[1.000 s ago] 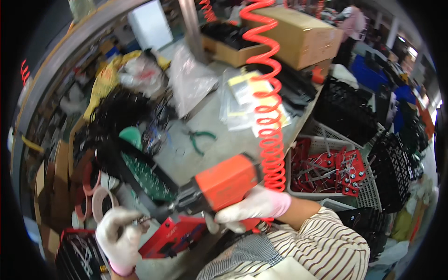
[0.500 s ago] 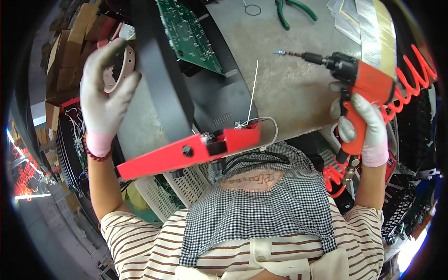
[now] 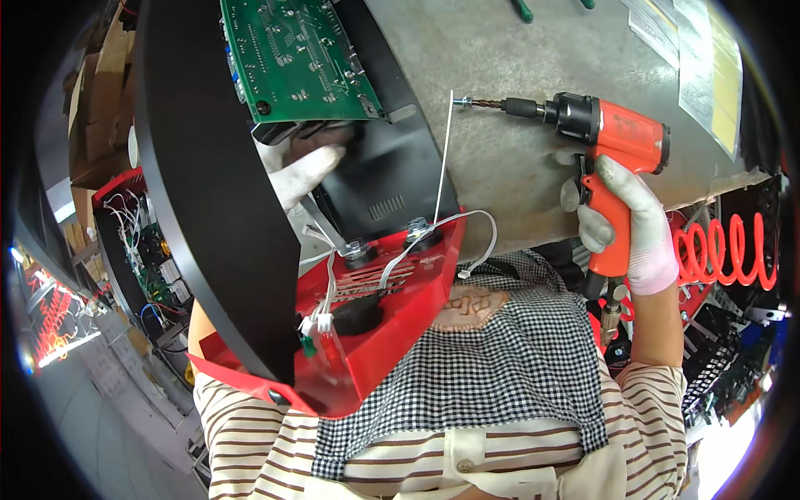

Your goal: The person uses a red pneumatic screwdriver to remove screws from a black electronic device and opens the casing. They manipulate internal wires and components, repositioning parts and connecting cables before closing the casing and setting the device aside.

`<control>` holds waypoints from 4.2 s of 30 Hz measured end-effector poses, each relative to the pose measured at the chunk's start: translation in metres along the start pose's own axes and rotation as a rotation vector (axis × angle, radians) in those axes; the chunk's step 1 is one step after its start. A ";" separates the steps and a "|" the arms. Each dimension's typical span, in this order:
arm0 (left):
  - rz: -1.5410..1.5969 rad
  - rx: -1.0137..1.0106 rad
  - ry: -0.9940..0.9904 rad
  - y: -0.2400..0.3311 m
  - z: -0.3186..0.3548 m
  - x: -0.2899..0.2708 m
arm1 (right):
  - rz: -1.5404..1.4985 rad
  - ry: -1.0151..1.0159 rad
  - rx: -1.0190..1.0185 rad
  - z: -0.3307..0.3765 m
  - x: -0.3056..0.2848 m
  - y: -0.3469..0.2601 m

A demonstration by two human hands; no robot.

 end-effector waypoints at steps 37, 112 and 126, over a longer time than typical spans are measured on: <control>0.246 -0.328 -0.443 -0.007 -0.040 0.117 | -0.083 -0.214 0.200 -0.019 -0.031 0.009; -0.235 0.400 0.538 0.062 -0.028 -0.116 | 0.552 -0.109 -0.113 -0.017 0.013 -0.020; -0.301 0.063 0.062 -0.009 -0.023 0.045 | 0.861 -0.298 -0.251 -0.028 -0.015 -0.027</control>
Point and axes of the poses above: each hand's wrist, its own z-axis away from the middle knuckle, its own x-axis out of the palm, y = z × x, the point moved 4 cm from there along -z, towards the middle knuckle, and after that the axes turned 7 degrees about -y, right-handed, at the moved point
